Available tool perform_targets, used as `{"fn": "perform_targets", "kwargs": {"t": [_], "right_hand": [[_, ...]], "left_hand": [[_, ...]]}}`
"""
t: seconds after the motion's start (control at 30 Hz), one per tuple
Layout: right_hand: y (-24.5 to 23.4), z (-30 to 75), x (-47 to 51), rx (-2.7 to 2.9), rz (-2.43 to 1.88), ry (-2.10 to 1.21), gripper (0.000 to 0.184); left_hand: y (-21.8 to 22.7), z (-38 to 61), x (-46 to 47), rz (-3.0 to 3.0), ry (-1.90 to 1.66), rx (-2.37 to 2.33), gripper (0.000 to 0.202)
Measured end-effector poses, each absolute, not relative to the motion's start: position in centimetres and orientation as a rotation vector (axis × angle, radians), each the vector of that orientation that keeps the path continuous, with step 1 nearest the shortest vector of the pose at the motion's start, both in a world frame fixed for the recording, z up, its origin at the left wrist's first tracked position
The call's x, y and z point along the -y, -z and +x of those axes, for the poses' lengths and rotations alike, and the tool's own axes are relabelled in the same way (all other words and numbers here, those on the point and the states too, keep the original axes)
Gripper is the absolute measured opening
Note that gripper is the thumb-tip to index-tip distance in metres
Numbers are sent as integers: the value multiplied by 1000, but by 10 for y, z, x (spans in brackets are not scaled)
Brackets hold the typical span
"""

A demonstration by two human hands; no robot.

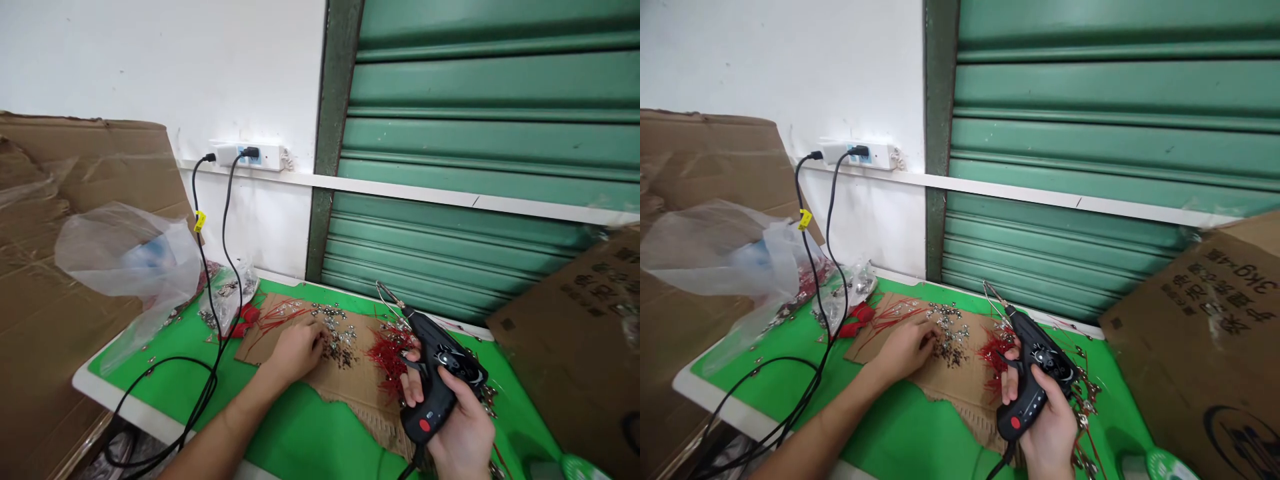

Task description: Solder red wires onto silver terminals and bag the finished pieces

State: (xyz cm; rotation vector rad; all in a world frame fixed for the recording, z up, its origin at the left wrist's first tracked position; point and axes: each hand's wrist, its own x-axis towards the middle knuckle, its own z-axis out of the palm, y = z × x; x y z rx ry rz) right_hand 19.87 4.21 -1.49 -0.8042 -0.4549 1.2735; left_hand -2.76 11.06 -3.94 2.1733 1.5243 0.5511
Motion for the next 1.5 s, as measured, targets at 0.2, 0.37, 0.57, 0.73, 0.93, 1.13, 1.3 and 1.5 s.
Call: {"fn": "perform_targets", "kwargs": {"t": [0.2,0.37,0.57,0.73,0.93,1.13,1.3,1.5], "right_hand": [[24,199,-44,482,-791,-1274,35],[24,198,-44,504,-813,-1288,22],[18,193,-44,524,-852,-1312,23],[12,187,-45,499,-891,-1304,33],[12,187,-44,503,-894,-1293,35],[14,188,-43,523,-888,-1280,28],[17,189,-45,544,-874,-1273,28],[22,191,-45,571,-875,-1246,26]], "left_hand": [[41,-16,-109,2159,-493,-1624,14],[43,-12,-109,2169,-477,-1584,14],[46,-16,-113,2211,-490,-1495,21],[48,-26,-120,2231,-624,-1523,36],[42,-27,-114,2144,-611,-1735,21],[41,-31,-115,2181,-481,-1650,23],[43,-42,-120,2246,-588,-1442,36],[41,-40,-119,2190,-568,-1558,25]]}}
